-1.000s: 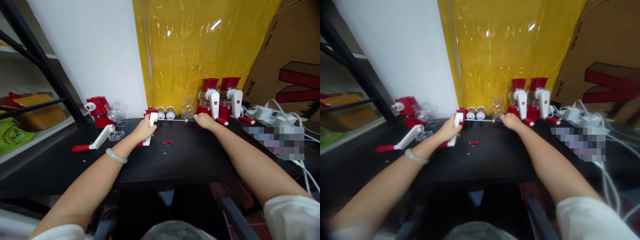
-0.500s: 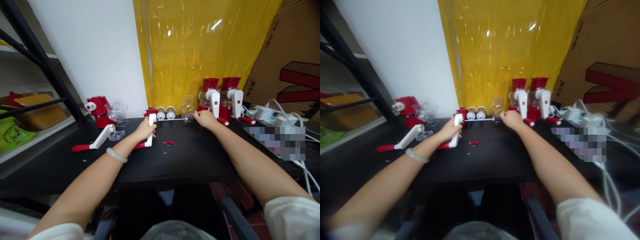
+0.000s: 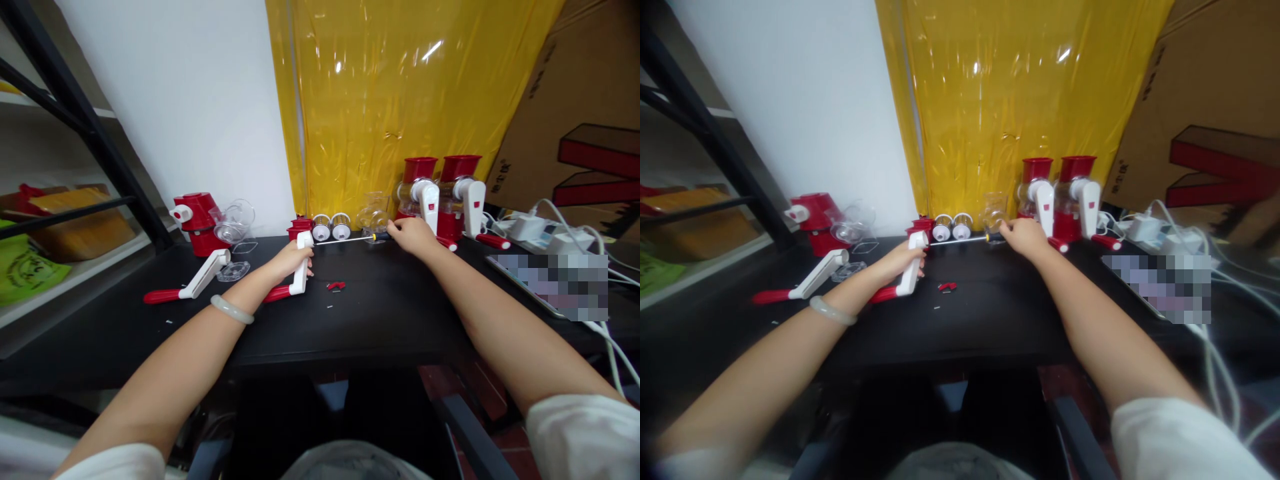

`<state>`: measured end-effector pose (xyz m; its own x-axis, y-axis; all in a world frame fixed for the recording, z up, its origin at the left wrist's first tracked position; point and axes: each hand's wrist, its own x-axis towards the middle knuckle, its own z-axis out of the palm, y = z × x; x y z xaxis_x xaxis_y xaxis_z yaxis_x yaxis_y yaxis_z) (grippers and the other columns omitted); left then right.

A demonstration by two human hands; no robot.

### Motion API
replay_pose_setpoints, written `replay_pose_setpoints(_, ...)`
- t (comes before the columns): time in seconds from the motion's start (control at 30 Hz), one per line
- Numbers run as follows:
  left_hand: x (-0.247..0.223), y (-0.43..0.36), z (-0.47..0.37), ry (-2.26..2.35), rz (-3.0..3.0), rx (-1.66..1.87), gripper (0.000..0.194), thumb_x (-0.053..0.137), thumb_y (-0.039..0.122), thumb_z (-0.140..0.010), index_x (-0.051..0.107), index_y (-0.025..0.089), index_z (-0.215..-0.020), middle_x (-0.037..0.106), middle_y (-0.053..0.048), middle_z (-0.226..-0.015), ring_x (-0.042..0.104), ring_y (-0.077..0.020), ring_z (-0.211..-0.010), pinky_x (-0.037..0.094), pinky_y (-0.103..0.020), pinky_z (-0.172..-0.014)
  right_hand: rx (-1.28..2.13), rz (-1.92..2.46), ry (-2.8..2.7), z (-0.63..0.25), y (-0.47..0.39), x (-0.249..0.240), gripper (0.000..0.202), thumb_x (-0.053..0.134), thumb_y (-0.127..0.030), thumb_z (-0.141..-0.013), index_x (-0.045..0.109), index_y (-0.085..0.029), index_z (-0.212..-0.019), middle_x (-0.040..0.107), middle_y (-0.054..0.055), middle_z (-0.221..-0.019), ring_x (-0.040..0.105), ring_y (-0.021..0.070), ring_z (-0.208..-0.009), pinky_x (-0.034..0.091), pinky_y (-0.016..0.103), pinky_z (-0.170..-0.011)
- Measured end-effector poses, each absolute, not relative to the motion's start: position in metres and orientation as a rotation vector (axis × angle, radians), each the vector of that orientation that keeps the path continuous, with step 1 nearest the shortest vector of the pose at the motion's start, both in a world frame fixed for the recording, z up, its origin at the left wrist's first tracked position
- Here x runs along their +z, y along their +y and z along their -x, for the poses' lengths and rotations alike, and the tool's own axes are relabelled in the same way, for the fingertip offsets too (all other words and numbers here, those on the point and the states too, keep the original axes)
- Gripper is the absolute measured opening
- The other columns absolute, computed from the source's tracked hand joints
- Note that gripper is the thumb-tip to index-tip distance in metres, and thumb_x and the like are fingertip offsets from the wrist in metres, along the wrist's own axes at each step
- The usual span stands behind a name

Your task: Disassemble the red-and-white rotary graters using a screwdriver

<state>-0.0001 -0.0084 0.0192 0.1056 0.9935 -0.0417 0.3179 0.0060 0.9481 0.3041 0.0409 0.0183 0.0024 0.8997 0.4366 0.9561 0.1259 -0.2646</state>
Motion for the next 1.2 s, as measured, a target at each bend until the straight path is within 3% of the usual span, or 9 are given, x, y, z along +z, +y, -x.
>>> replay_pose_setpoints(0.1, 0.019, -0.010, 0.002, 1.504, -1.670, 0.926, 0.030, 0.056, 0.014, -0.076, 0.047, 0.017, -0.105, 0.055, 0.004, -0.058, 0.060, -0.0172, -0.045, 0.053, -0.029, -0.050, 0.012, 1.786, -1.852, -0.306, 0.047, 0.015, 0.044, 0.046, -0.047, -0.089, 0.074, -0.016, -0.078, 0.074, 0.012, -0.082, 0.067, 0.0222, -0.079, 0.042, 0.027, -0.065)
replay_pose_setpoints(0.2, 0.020, -0.011, 0.005, 1.649, -1.912, 0.879, 0.040, 0.057, 0.018, -0.077, 0.045, 0.015, -0.115, 0.062, 0.000, -0.069, 0.064, -0.0199, -0.051, 0.054, -0.032, -0.056, 0.449, 1.813, -1.715, -0.307, 0.052, 0.011, 0.037, 0.051, -0.047, -0.086, 0.070, -0.016, -0.079, 0.068, 0.008, -0.064, 0.058, 0.0159, -0.053, 0.039, 0.026, -0.053)
replay_pose_setpoints(0.3, 0.024, -0.014, 0.008, 1.705, -2.087, 0.832, 0.044, 0.055, 0.021, -0.080, 0.044, 0.013, -0.122, 0.067, -0.006, -0.078, 0.066, -0.0205, -0.054, 0.054, -0.033, -0.063, 0.918, 1.801, -1.552, -0.309, 0.054, 0.008, 0.042, 0.049, -0.054, -0.087, 0.067, -0.015, -0.087, 0.062, 0.005, -0.055, 0.041, 0.0101, -0.036, 0.029, 0.024, -0.041)
replay_pose_setpoints(0.43, 0.032, -0.019, 0.007, 1.728, -2.244, 0.797, 0.048, 0.055, 0.022, -0.082, 0.044, 0.012, -0.128, 0.070, -0.009, -0.087, 0.068, -0.0216, -0.064, 0.053, -0.034, -0.073, 1.184, 1.844, -1.564, -0.312, 0.053, 0.004, 0.053, 0.043, -0.060, -0.089, 0.065, -0.014, -0.076, 0.060, 0.006, -0.051, 0.032, 0.0064, -0.032, 0.020, 0.020, -0.036)
replay_pose_setpoints(0.57, 0.034, -0.021, 0.007, 1.729, -2.262, 0.798, 0.049, 0.054, 0.021, -0.083, 0.043, 0.012, -0.129, 0.070, -0.009, -0.087, 0.069, -0.0221, -0.067, 0.053, -0.034, -0.076, 1.095, 1.922, -1.666, -0.311, 0.054, 0.000, 0.056, 0.039, -0.058, -0.090, 0.063, -0.015, -0.063, 0.053, 0.005, -0.045, 0.031, 0.0075, -0.030, 0.021, 0.022, -0.035)
replay_pose_setpoints(0.77, 0.029, -0.016, 0.010, 1.708, -2.175, 0.834, 0.042, 0.053, 0.021, -0.083, 0.043, 0.013, -0.123, 0.068, -0.006, -0.081, 0.067, -0.0202, -0.059, 0.053, -0.032, -0.070, 0.727, 1.907, -1.739, -0.303, 0.055, 0.000, 0.050, 0.039, -0.044, -0.092, 0.061, -0.016, -0.057, 0.058, 0.007, -0.049, 0.048, 0.0131, -0.037, 0.038, 0.028, -0.045)
replay_pose_setpoints(1.0, 0.030, -0.015, 0.012, 1.645, -2.161, 0.883, 0.044, 0.054, 0.020, -0.082, 0.042, 0.014, -0.124, 0.069, -0.008, -0.090, 0.067, -0.0185, -0.057, 0.052, -0.031, -0.066, 0.425, 1.832, -1.784, -0.304, 0.054, 0.003, 0.047, 0.037, -0.038, -0.092, 0.068, -0.015, -0.065, 0.065, 0.008, -0.059, 0.060, 0.0170, -0.054, 0.041, 0.026, -0.058)
replay_pose_setpoints(1.2, 0.025, -0.011, 0.011, 1.616, -2.048, 0.904, 0.042, 0.055, 0.018, -0.080, 0.043, 0.014, -0.120, 0.065, -0.005, -0.082, 0.065, -0.0183, -0.054, 0.052, -0.030, -0.059, 0.011, 1.788, -1.831, -0.306, 0.049, 0.011, 0.051, 0.034, -0.038, -0.095, 0.074, -0.013, -0.077, 0.073, 0.014, -0.079, 0.067, 0.0231, -0.077, 0.040, 0.028, -0.066)
